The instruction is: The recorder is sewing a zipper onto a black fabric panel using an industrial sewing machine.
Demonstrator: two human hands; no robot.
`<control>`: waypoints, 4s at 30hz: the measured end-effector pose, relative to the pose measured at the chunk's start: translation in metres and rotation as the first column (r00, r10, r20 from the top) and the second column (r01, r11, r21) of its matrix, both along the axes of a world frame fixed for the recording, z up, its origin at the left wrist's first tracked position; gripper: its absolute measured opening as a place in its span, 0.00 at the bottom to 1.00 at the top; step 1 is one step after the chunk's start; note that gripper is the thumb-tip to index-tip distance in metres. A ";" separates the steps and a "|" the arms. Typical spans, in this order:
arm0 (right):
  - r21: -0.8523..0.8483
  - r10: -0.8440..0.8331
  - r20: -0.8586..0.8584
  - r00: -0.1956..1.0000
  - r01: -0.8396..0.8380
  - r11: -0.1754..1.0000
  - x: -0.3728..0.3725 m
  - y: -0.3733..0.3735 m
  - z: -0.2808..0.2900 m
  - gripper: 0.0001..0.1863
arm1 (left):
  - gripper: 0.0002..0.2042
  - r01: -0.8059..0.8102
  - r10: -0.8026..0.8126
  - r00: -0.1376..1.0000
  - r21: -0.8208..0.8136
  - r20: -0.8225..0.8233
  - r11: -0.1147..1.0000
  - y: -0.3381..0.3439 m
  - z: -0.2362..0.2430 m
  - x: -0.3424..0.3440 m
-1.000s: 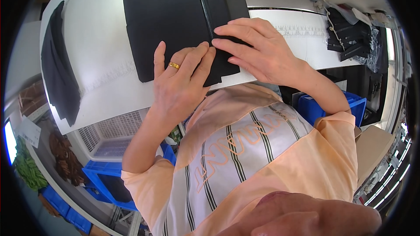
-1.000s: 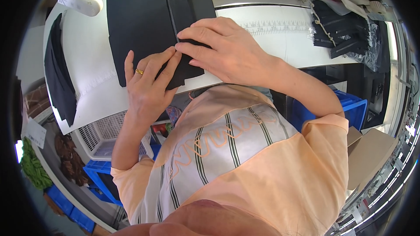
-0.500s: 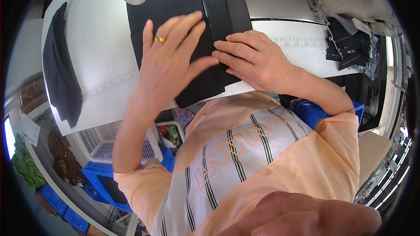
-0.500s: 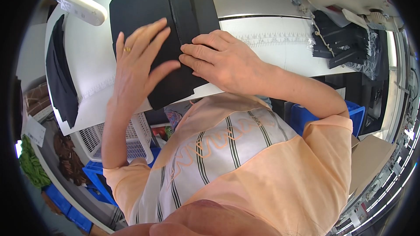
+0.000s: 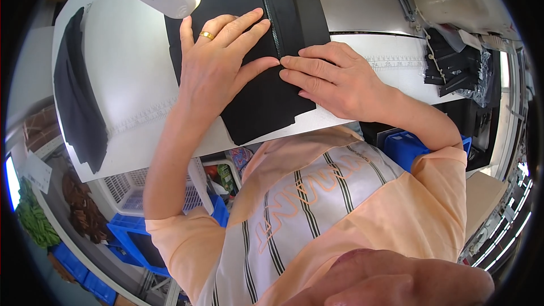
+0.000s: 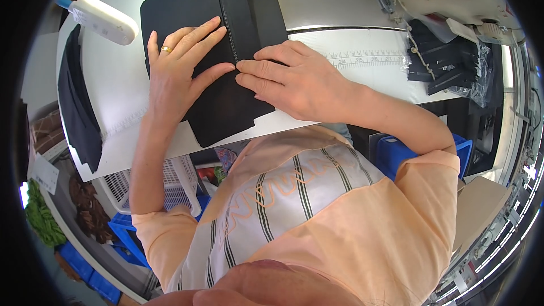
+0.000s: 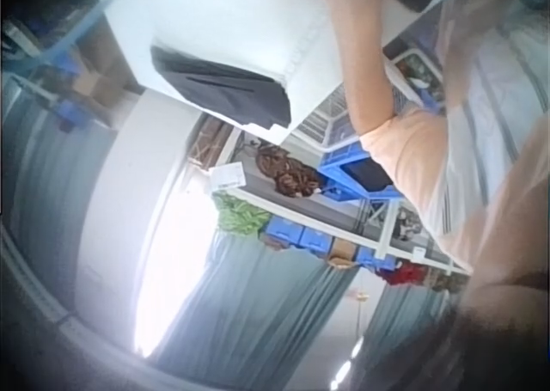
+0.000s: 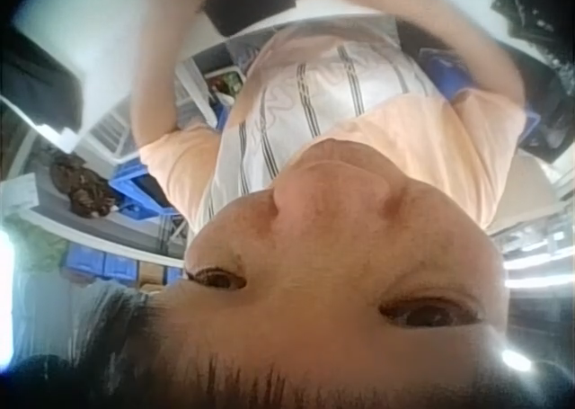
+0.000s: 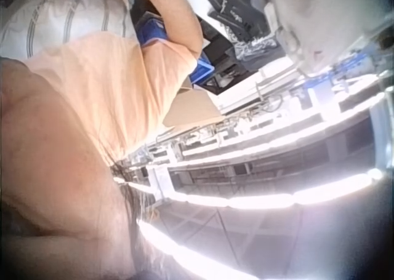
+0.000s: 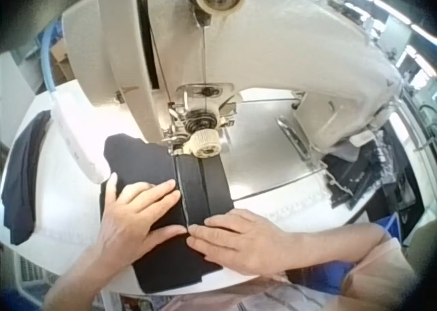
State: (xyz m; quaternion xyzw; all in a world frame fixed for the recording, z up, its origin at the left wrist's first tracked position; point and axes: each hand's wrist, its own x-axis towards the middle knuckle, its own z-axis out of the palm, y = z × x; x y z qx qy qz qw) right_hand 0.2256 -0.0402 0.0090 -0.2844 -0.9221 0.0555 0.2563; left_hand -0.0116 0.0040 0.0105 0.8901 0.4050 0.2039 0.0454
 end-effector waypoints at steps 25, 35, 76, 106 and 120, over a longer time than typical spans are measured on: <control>-0.014 -0.026 0.056 0.998 0.027 1.000 0.001 0.031 0.004 0.22 | 0.22 0.026 -0.033 0.993 0.065 0.110 0.998 0.036 -0.006 0.001; 0.047 -0.047 0.060 0.997 0.044 0.998 -0.001 0.049 0.002 0.21 | 0.14 -0.021 -0.012 0.996 0.347 0.093 0.938 0.039 -0.011 0.006; -0.737 -0.574 -0.608 0.549 -0.660 0.149 0.031 0.124 -0.019 0.16 | 0.17 -0.070 0.056 0.993 0.132 0.104 0.989 0.046 -0.005 0.012; 0.060 -0.313 0.017 0.949 0.312 0.948 0.020 0.100 -0.009 0.28 | 0.16 -0.031 0.020 0.999 0.242 0.047 0.970 0.050 -0.007 0.011; -0.150 -0.150 -0.019 0.988 0.146 0.978 0.021 0.019 0.006 0.23 | 0.11 -0.019 -0.003 0.998 0.346 0.064 0.938 0.050 -0.010 0.007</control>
